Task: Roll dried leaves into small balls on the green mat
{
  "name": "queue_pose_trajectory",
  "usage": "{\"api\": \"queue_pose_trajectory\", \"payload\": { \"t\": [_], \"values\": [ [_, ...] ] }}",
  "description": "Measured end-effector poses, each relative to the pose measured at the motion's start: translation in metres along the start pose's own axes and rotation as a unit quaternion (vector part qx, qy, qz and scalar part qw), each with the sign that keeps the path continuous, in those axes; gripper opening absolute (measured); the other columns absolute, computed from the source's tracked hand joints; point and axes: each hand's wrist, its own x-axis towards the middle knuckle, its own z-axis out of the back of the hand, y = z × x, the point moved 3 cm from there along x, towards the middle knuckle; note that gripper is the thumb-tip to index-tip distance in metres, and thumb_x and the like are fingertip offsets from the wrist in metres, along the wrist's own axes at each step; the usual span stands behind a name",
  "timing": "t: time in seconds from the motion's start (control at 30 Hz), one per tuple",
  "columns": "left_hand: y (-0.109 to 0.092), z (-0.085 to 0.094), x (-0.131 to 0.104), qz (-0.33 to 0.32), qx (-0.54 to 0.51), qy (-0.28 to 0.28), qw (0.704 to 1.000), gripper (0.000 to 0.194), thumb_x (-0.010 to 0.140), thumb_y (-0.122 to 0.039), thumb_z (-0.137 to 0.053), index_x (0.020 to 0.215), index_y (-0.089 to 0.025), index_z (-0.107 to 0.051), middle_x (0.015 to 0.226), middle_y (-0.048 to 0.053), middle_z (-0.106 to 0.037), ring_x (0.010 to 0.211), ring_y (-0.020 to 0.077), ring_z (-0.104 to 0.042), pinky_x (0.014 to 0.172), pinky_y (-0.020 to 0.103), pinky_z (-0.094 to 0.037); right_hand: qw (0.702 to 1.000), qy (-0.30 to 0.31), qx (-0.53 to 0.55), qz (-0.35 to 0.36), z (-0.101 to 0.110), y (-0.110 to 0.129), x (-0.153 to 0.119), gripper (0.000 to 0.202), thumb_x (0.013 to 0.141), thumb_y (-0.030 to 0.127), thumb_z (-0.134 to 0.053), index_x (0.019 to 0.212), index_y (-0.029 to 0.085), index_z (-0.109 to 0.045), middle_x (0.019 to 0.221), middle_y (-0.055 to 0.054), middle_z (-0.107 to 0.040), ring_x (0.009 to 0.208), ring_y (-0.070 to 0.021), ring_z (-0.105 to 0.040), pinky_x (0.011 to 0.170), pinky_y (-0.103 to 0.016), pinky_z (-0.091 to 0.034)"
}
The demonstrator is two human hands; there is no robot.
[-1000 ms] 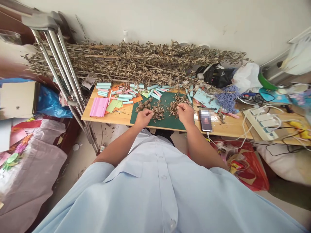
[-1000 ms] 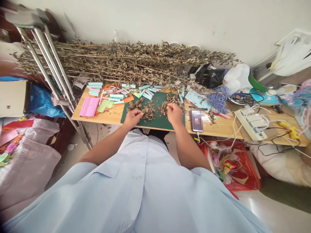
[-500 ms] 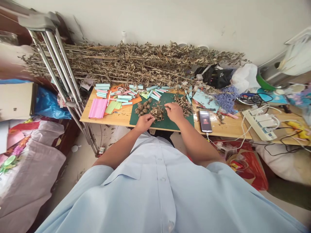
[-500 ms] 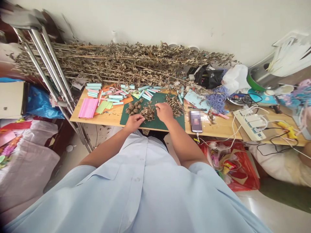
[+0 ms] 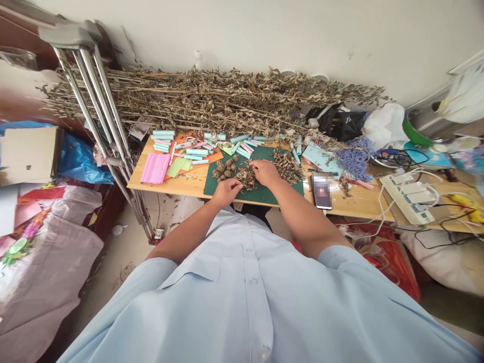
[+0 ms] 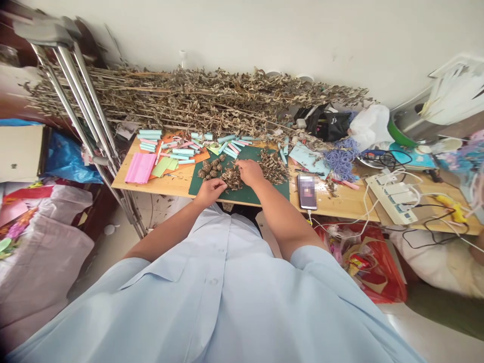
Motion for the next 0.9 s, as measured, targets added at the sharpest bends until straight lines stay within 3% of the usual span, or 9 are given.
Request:
{"api": "queue_pose_trajectory", "payload": {
  "t": [0.17,0.37,0.77,0.9],
  "values": [
    [-0.001,0.000,-0.001,-0.004,-0.002,0.006,1.000,0.024,0.088,-0.037,-0.061,0.082,-0.016,-0.071,0.073,0.001,-0.064,0.067,0.0122,-0.052,0.066,0.025,-0.041,1.000,-0.012,0.005,-0.019,0.005,0.001,-0.002,0.036,0.095,0.019,-0.050,0.126,0.022,-0.069,0.110,-0.010,-0.075,0.108,-0.0299,-0.065,0.090,-0.043,-0.053],
    [0.000,-0.001,0.000,-0.020,0.003,0.005,1.000,0.024,0.089,-0.036,-0.060,0.083,-0.016,-0.071,0.074,0.001,-0.063,0.068,0.0121,-0.052,0.066,0.025,-0.041,1.000,0.011,0.011,-0.027,0.002,0.000,0.001,0.043,0.087,0.012,-0.059,0.127,0.024,-0.068,0.113,-0.008,-0.075,0.112,-0.0305,-0.063,0.092,-0.043,-0.054],
    [0.003,-0.001,0.000,-0.038,0.009,0.000,0.999,0.025,0.089,-0.037,-0.060,0.083,-0.016,-0.071,0.074,0.001,-0.063,0.069,0.0126,-0.052,0.068,0.026,-0.041,0.996,0.000,0.062,-0.064,0.004,-0.007,0.001,0.045,0.088,0.016,-0.054,0.132,0.021,-0.063,0.100,-0.006,-0.076,0.091,-0.0238,-0.066,0.085,-0.036,-0.052],
    [0.001,-0.001,-0.001,-0.028,0.009,0.004,1.000,0.025,0.089,-0.038,-0.060,0.083,-0.016,-0.071,0.074,0.001,-0.062,0.069,0.0128,-0.052,0.067,0.026,-0.041,0.994,-0.033,0.086,-0.065,0.013,-0.010,-0.003,0.046,0.088,0.019,-0.054,0.133,0.021,-0.061,0.100,-0.006,-0.075,0.091,-0.0242,-0.065,0.088,-0.039,-0.051]
  ]
}}
